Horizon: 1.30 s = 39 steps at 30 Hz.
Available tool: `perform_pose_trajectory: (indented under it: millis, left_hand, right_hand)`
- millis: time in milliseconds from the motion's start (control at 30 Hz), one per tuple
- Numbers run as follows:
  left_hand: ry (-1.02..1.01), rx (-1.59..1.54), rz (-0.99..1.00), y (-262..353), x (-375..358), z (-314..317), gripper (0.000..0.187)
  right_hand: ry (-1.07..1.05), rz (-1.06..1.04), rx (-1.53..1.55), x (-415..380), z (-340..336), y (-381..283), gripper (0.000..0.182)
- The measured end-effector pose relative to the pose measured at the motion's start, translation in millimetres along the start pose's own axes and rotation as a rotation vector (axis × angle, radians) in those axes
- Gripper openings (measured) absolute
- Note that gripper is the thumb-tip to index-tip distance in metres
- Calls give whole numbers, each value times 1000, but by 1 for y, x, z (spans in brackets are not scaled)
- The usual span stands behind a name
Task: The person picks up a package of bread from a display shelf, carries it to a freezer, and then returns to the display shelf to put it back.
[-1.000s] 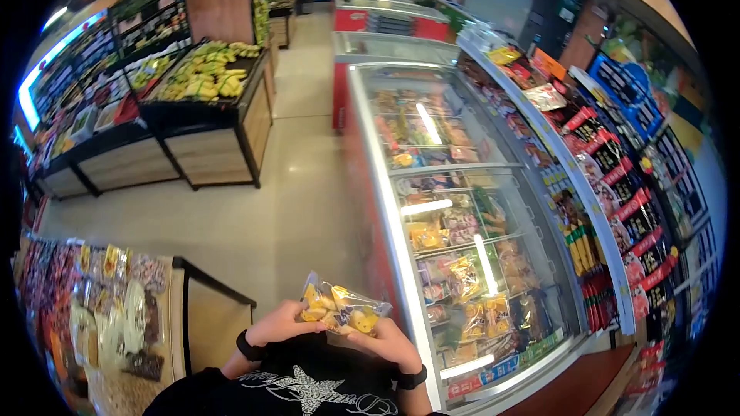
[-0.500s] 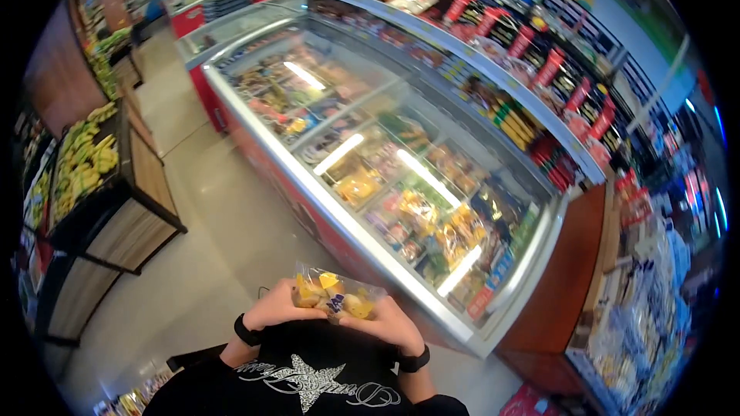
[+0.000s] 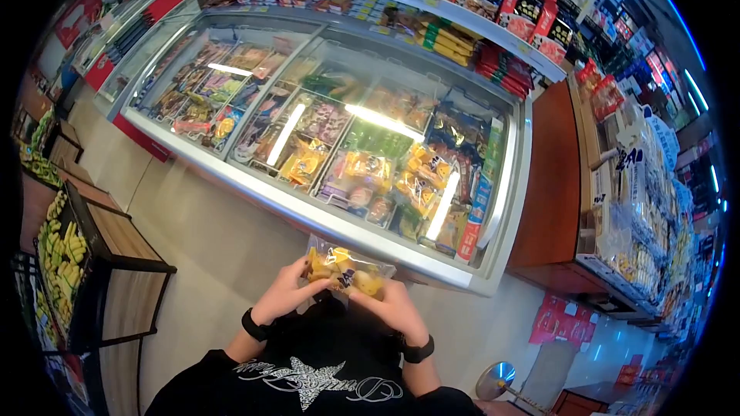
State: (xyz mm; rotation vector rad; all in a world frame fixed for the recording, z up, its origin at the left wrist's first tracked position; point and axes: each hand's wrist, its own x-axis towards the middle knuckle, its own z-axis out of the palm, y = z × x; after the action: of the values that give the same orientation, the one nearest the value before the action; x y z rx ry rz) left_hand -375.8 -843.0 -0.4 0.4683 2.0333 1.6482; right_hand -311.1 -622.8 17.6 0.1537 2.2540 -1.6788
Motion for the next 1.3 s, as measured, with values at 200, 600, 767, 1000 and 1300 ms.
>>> perform_pose_trajectory:
  millis: [200,600,767,1000,1300]
  left_hand:
    - [22,21,-91,-5,41,9,46]
    - [-163,6,-151,-37,201,67,63]
    - [-217,85,-217,-41,264,92,64]
    - [-52,248,-158,-62,301,110,66]
    - [-14,366,-177,-43,291,104,69]
  right_hand:
    - [170,113,140,31,-19,40,54]
    - [376,166,367,109,-102,130,49]
    - [333,249,309,137,-139,161,57]
    - [406,173,453,174,-152,185,61]
    - [275,310,22,167,-161,175,45]
